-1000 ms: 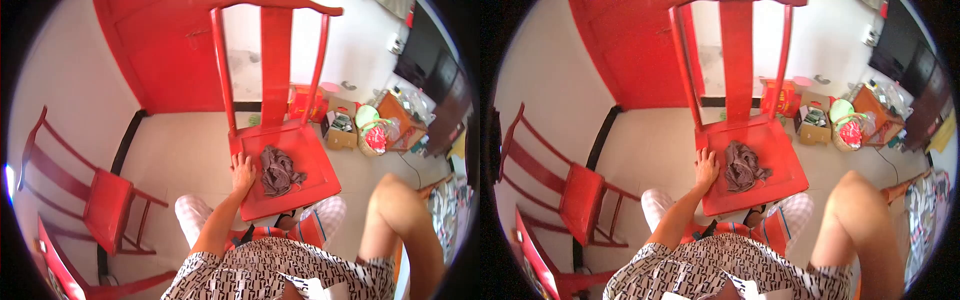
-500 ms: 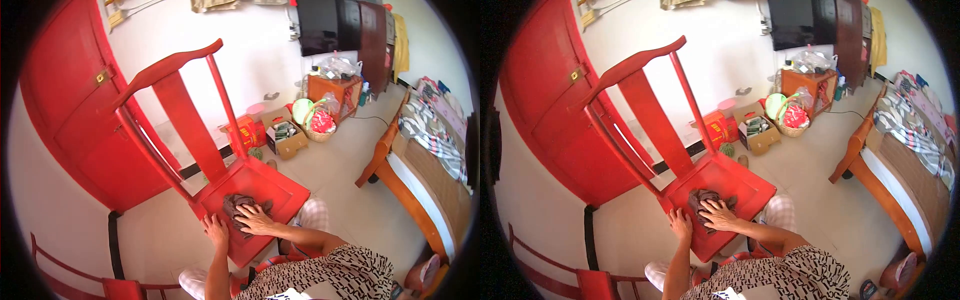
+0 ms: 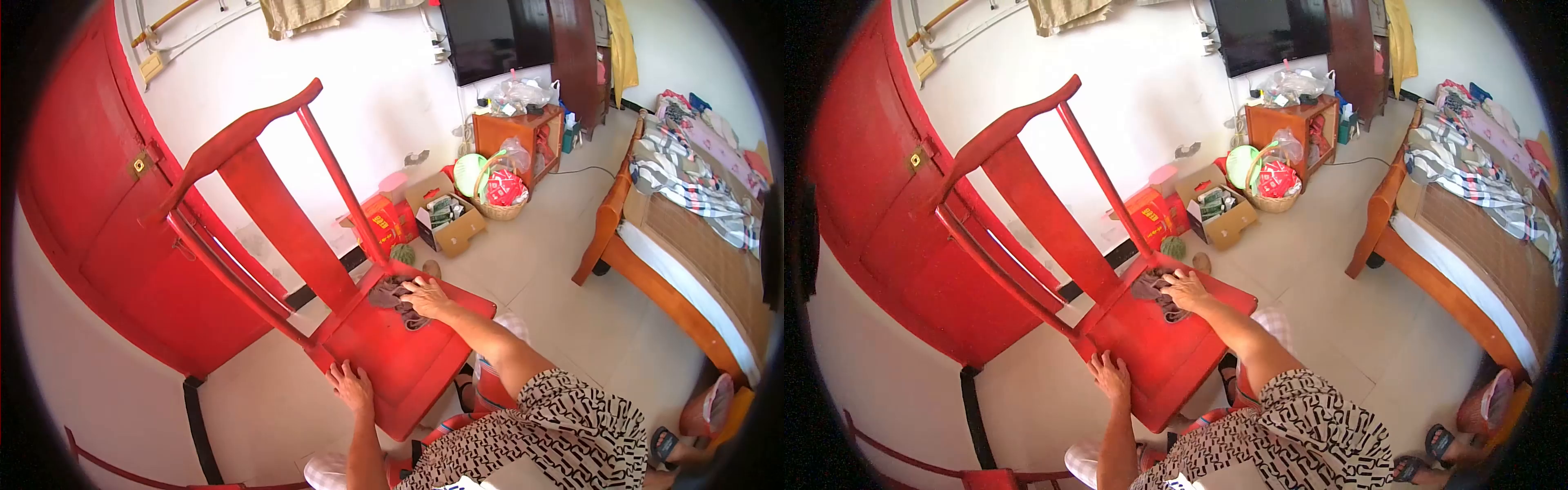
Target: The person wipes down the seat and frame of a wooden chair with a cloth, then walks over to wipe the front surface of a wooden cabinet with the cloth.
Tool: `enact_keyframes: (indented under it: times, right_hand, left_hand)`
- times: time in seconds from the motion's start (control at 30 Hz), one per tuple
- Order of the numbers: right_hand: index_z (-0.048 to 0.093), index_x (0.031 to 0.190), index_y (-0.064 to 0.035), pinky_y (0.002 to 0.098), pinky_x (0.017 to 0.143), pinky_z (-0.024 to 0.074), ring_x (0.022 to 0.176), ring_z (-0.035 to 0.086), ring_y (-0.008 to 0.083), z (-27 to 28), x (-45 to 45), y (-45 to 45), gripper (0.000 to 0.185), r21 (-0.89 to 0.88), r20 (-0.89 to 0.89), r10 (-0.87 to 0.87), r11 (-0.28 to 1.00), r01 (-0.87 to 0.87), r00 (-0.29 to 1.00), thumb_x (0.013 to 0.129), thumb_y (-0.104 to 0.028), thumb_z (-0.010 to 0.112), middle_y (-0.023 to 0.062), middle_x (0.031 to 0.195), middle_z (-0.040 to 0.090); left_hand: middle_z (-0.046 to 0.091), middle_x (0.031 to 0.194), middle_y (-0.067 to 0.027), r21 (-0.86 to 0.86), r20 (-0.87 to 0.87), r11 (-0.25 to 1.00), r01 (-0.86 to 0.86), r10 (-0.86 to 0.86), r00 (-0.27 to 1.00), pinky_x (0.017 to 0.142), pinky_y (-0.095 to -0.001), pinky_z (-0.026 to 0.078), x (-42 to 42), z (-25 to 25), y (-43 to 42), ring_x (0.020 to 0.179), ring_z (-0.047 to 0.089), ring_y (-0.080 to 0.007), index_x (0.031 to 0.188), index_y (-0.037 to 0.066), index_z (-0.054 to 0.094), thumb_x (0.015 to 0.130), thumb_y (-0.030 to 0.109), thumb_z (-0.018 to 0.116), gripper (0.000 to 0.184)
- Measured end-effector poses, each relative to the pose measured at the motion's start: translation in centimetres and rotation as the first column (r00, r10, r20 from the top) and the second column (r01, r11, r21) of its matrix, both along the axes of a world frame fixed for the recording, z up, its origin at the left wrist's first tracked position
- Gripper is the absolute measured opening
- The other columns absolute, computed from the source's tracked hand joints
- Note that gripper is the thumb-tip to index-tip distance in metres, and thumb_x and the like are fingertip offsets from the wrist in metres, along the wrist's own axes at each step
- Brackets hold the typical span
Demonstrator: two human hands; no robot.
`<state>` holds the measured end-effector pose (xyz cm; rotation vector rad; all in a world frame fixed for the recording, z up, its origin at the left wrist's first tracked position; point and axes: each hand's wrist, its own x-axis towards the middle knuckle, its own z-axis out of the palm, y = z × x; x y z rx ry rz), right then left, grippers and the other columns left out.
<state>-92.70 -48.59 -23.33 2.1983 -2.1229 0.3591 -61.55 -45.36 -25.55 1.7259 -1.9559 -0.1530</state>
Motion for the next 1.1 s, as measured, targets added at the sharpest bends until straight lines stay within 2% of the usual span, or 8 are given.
enact_keyframes:
  times: [0.13, 0.23, 0.3, 0.37, 0.5, 0.63, 0.77, 1.1]
  right_hand:
    - [0.071, 0.117, -0.0188, 0.0495, 0.091, 0.0469, 0.124, 0.044, 0.0323, 0.2, -0.3, 5.2, 0.035, -0.086, 0.037, 0.009, 0.996, -0.006, 0.999, 0.085, -0.014, 0.059, 0.0052, 0.143, 0.048]
    - [0.071, 0.112, -0.0180, 0.0452, 0.086, 0.0493, 0.113, 0.047, 0.0324, 0.3, 1.0, 10.4, 0.031, -0.110, 0.040, -0.062, 0.992, 0.066, 0.997, 0.082, -0.015, 0.063, 0.0059, 0.123, 0.052]
    - [0.072, 0.110, -0.0197, 0.0467, 0.085, 0.0509, 0.112, 0.048, 0.0321, -0.2, 2.5, 12.7, 0.031, -0.125, 0.134, -0.101, 0.985, 0.118, 0.986, 0.081, -0.016, 0.064, 0.0054, 0.115, 0.052]
    - [0.072, 0.109, -0.0232, 0.0495, 0.084, 0.0539, 0.110, 0.049, 0.0331, 1.4, 5.2, 14.8, 0.030, 0.010, 0.321, -0.152, 0.987, 0.157, 0.935, 0.080, -0.019, 0.065, 0.0058, 0.114, 0.052]
    - [0.069, 0.101, -0.0182, 0.0443, 0.072, 0.0575, 0.107, 0.050, 0.0317, 1.4, 11.7, 17.3, 0.023, -0.107, 0.318, 0.173, 0.984, -0.146, 0.932, 0.078, -0.018, 0.067, 0.0071, 0.108, 0.051]
    - [0.065, 0.096, -0.0093, 0.0375, 0.062, 0.0570, 0.101, 0.051, 0.0301, -0.4, 17.7, 16.6, 0.023, -0.251, 0.222, 0.482, 0.868, -0.429, 0.847, 0.074, -0.016, 0.069, 0.0114, 0.100, 0.050]
    - [0.062, 0.095, -0.0063, 0.0354, 0.062, 0.0557, 0.102, 0.052, 0.0307, -0.4, 19.0, 15.4, 0.023, -0.296, 0.190, 0.497, 0.851, -0.433, 0.847, 0.075, -0.015, 0.068, 0.0130, 0.097, 0.050]
    - [0.063, 0.102, -0.0121, 0.0370, 0.061, 0.0574, 0.099, 0.054, 0.0302, -0.8, 18.6, 14.5, 0.028, -0.328, 0.209, 0.500, 0.845, -0.422, 0.840, 0.076, -0.016, 0.069, 0.0117, 0.100, 0.048]
  left_hand:
    - [0.044, 0.146, -0.0152, 0.008, -0.033, 1.000, -0.003, 0.004, 0.999, 0.100, -0.0589, 0.041, -0.1, -0.1, -0.1, 0.141, 0.032, -0.0376, 0.126, 0.012, 0.060, 0.087, 0.023, 0.066, 0.040]
    - [0.044, 0.146, -0.0145, -0.003, -0.038, 1.000, -0.008, 0.007, 0.999, 0.099, -0.0589, 0.042, 0.1, 0.0, 0.0, 0.141, 0.033, -0.0373, 0.124, 0.012, 0.061, 0.086, 0.022, 0.066, 0.039]
    - [0.045, 0.145, -0.0139, -0.014, -0.038, 1.000, -0.009, 0.008, 0.999, 0.098, -0.0590, 0.043, 0.1, -0.1, 0.0, 0.140, 0.034, -0.0370, 0.123, 0.013, 0.062, 0.085, 0.022, 0.067, 0.039]
    - [0.046, 0.145, -0.0135, -0.024, -0.043, 1.000, -0.003, 0.002, 0.999, 0.097, -0.0593, 0.044, 0.2, -0.3, -0.2, 0.139, 0.035, -0.0367, 0.122, 0.013, 0.062, 0.085, 0.022, 0.068, 0.039]
    - [0.048, 0.143, -0.0141, -0.100, -0.090, 0.995, 0.028, -0.037, 0.995, 0.096, -0.0599, 0.044, 0.5, -1.0, -0.4, 0.137, 0.038, -0.0368, 0.119, 0.013, 0.063, 0.084, 0.024, 0.070, 0.037]
    - [0.050, 0.141, -0.0152, -0.127, -0.090, 0.990, 0.065, -0.077, 0.993, 0.098, -0.0585, 0.044, 1.2, -1.8, -0.7, 0.137, 0.039, -0.0374, 0.117, 0.012, 0.065, 0.085, 0.026, 0.070, 0.035]
    - [0.051, 0.140, -0.0159, -0.136, -0.069, 0.987, 0.085, -0.096, 0.993, 0.100, -0.0561, 0.043, 1.3, -1.2, -0.5, 0.137, 0.039, -0.0383, 0.115, 0.011, 0.066, 0.087, 0.028, 0.070, 0.033]
    - [0.058, 0.127, -0.0211, -0.227, -0.264, 0.964, 0.136, -0.195, 0.945, 0.105, -0.0529, 0.040, 1.5, -0.4, -0.4, 0.126, 0.047, -0.0434, 0.113, 0.003, 0.066, 0.096, 0.026, 0.062, 0.030]
